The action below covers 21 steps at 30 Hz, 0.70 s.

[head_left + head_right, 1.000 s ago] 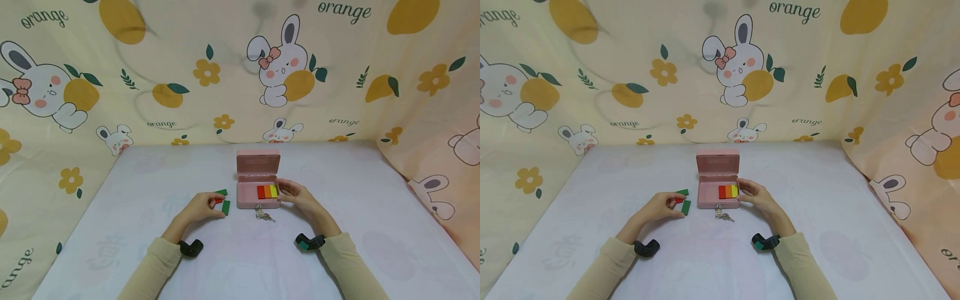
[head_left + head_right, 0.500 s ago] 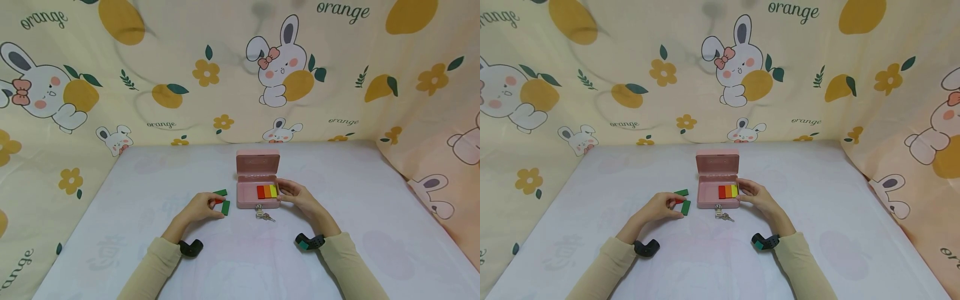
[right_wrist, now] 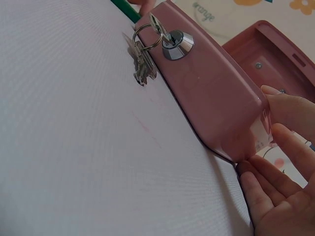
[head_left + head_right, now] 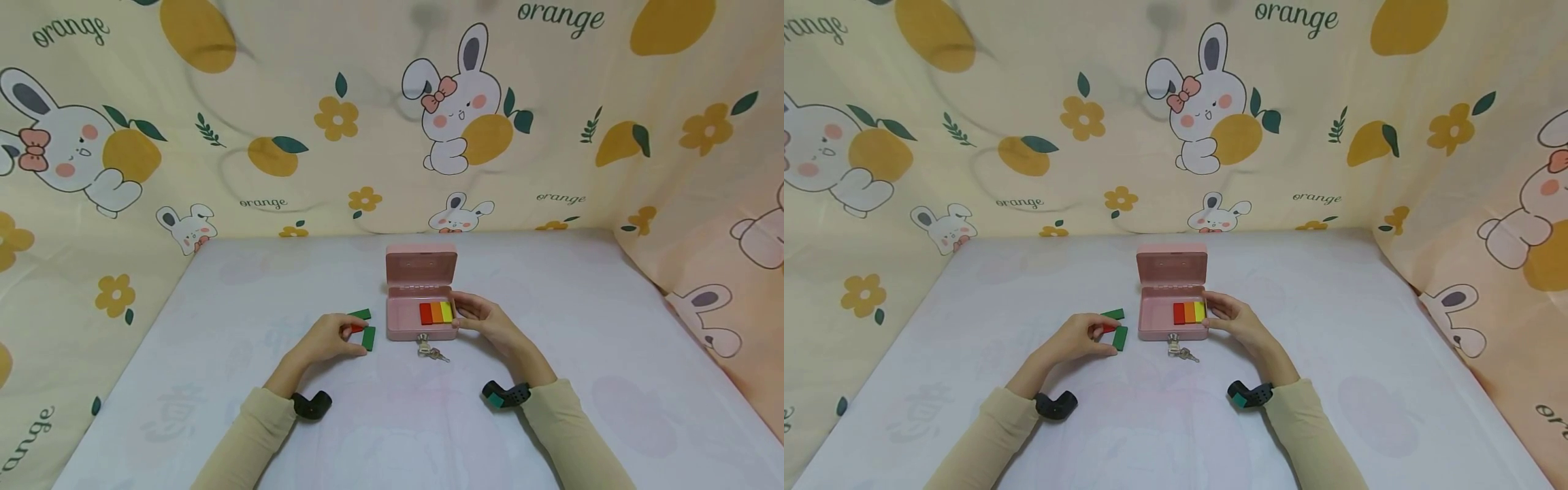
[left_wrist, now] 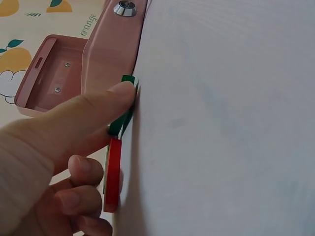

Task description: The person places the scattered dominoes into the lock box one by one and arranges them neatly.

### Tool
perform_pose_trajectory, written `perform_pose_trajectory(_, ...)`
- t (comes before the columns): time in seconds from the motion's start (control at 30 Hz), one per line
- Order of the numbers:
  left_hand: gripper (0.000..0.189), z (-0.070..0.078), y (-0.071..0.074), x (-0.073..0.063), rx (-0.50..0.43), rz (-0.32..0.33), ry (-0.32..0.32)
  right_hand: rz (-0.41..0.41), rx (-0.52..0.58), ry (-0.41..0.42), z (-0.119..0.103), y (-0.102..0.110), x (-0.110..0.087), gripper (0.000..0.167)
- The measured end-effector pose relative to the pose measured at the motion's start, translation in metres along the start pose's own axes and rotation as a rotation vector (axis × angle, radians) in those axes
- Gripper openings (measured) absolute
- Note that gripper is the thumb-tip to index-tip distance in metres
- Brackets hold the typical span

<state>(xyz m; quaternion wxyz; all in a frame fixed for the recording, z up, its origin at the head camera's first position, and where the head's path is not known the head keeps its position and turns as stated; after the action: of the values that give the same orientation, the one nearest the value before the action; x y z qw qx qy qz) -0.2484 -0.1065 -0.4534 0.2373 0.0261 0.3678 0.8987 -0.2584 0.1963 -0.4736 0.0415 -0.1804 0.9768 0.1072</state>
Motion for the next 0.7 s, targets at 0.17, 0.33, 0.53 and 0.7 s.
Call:
perform_pose_trajectory(0.17,0.047,0.0031,0.002,-0.0009,-0.008,0.009,-0.009,0.003,0.001,-0.002,0.0008,0.0006,0.0003,0.067)
perform_pose_trajectory(0.33,0.047,0.0066,0.0042,-0.0012,-0.019,0.016,-0.008,0.005,0.0,0.001,0.0011,0.0008,0.0004,0.067)
perform_pose_trajectory(0.53,0.049,0.0071,0.0042,0.0003,-0.002,0.027,-0.019,0.004,-0.005,-0.002,0.0002,0.0005,0.0001,0.066)
perform_pose_trajectory(0.7,0.048,0.0085,0.0044,0.0003,0.002,0.036,-0.042,0.007,-0.012,-0.001,-0.0006,0.0008,-0.0003,0.066)
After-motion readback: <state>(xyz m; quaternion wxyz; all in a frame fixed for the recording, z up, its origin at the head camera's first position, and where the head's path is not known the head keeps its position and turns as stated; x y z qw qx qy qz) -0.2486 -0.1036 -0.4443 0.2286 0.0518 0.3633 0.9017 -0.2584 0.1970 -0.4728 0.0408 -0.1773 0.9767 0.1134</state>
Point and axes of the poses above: each hand's wrist, its own x-axis towards the middle knuckle, its own y-axis out of the back of the hand, z = x × y, the point moved 5 cm from there along x, towards the middle knuckle, and after that the axes turned 2 degrees about -x, right-handed, at the moved point
